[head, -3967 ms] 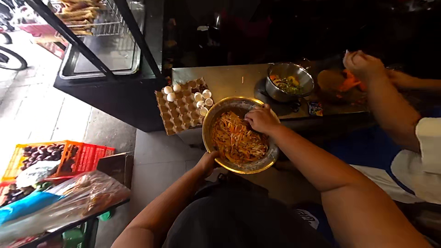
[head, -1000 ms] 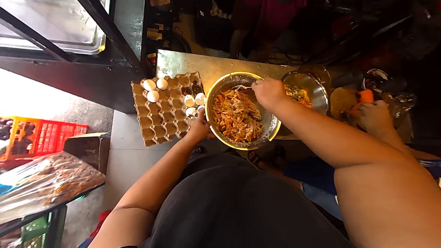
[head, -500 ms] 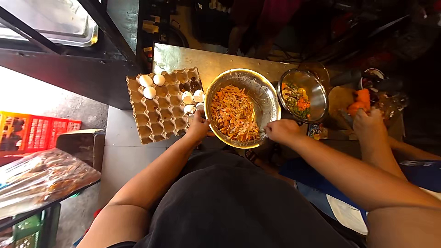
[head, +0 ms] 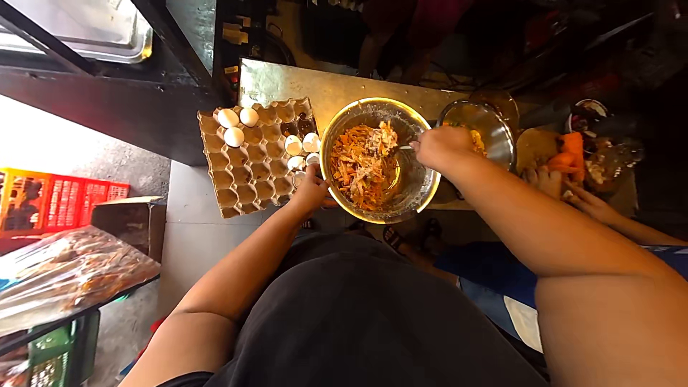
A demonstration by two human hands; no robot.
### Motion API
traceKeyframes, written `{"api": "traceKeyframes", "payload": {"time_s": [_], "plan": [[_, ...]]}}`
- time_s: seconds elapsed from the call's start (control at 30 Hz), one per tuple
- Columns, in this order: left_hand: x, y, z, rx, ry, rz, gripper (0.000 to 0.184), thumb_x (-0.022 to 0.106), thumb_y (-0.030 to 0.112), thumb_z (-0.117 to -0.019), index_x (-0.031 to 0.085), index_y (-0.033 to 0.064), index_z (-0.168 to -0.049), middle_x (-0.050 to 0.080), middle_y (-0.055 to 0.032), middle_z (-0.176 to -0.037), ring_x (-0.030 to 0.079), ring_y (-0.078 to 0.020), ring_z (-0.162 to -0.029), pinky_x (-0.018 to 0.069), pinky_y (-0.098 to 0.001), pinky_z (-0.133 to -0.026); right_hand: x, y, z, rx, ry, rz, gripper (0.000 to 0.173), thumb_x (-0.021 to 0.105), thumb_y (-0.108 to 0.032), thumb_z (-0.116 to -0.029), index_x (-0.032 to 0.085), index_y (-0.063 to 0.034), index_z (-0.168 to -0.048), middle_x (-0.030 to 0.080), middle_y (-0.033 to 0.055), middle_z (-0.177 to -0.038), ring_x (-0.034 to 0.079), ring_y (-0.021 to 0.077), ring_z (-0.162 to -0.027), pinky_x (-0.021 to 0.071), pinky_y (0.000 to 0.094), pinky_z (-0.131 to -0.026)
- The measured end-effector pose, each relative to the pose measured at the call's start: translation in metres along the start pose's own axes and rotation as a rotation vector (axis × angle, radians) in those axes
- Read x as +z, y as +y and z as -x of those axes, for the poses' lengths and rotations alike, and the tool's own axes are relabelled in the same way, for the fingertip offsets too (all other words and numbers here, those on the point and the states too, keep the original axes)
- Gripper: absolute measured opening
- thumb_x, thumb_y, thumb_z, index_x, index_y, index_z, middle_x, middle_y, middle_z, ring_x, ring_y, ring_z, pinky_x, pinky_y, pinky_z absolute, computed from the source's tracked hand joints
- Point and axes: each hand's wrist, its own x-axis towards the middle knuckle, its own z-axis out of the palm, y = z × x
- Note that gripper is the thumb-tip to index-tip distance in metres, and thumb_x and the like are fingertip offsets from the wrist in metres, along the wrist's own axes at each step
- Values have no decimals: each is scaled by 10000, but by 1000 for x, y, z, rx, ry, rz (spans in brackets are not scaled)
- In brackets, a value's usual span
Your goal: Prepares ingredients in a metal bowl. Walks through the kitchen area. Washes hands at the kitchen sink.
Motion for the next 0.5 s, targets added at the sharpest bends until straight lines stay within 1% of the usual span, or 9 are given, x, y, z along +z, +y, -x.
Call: {"api": "traceKeyframes", "payload": {"time_s": [0.07, 0.1, 0.13, 0.17, 0.27, 0.37, 0.4, 0.47, 0.5], "plan": [[0, 0, 1, 9, 3, 1, 505, 456, 60, -1084, 223, 133, -1526, 633, -191, -1055, 735, -279, -817, 642, -452, -715, 0, -17, -9, 12, 22, 124, 336, 491, -162, -1069, 687, 107, -1027, 680, 323, -1120, 665, 512, -1074, 512, 700, -809], [-1, 0, 1, 11, 9, 2, 496, 460, 61, -1083, 233, 129, -1518, 630, -191, -1050, 735, -279, -814, 641, -451, -714, -4, -24, -10, 11, 15, 190, 233, 514, -33, -1017, 671, 139, -1005, 670, 330, -1107, 666, 511, -1052, 521, 686, -787], [-1, 0, 1, 15, 13, -4, 485, 458, 61, -1083, 240, 122, -1512, 629, -188, -1049, 735, -276, -814, 641, -447, -713, -9, -29, -9, 2, 12, 258, 177, 527, 35, -983, 659, 153, -981, 666, 330, -1084, 671, 505, -1027, 530, 666, -765], [-2, -1, 1, 21, 18, -8, 483, 458, 58, -1082, 245, 113, -1512, 632, -189, -1052, 737, -275, -816, 643, -446, -710, -14, -31, -7, -5, 12, 312, 153, 533, 67, -969, 654, 160, -975, 664, 329, -1071, 674, 499, -1015, 533, 653, -757], [0, -5, 0, 45, 26, -6, 481, 467, 55, -1078, 253, 96, -1506, 618, -188, -1049, 735, -281, -813, 645, -453, -698, -2, -15, -12, -88, 46, 410, 133, 536, 97, -955, 656, 153, -944, 669, 316, -1016, 682, 485, -975, 535, 628, -745], [2, -5, -1, 60, 27, 14, 467, 465, 50, -1077, 262, 83, -1496, 616, -183, -1037, 734, -284, -814, 648, -467, -703, 28, 26, -23, -309, 94, 382, 120, 581, 90, -933, 698, 76, -957, 691, 273, -968, 689, 479, -934, 550, 634, -743], [1, -6, -2, 66, 24, 18, 466, 462, 49, -1077, 258, 77, -1495, 611, -183, -1035, 731, -284, -815, 647, -472, -708, 33, 36, -21, -367, 91, 390, 121, 590, 58, -948, 707, 41, -977, 698, 250, -968, 695, 465, -936, 558, 622, -745], [0, -10, -2, 82, 19, 17, 471, 454, 49, -1077, 251, 69, -1501, 609, -188, -1040, 732, -294, -826, 648, -483, -716, 46, 50, -10, -451, 72, 377, 146, 590, -62, -1011, 729, -24, -1031, 716, 205, -1010, 702, 423, -988, 566, 601, -805], [0, -11, -2, 84, 15, 10, 469, 455, 50, -1077, 250, 72, -1499, 614, -187, -1043, 735, -297, -828, 649, -484, -714, 58, 55, -1, -494, 87, 327, 175, 588, -114, -1032, 744, -34, -1037, 727, 197, -1014, 709, 417, -985, 568, 605, -814]]}}
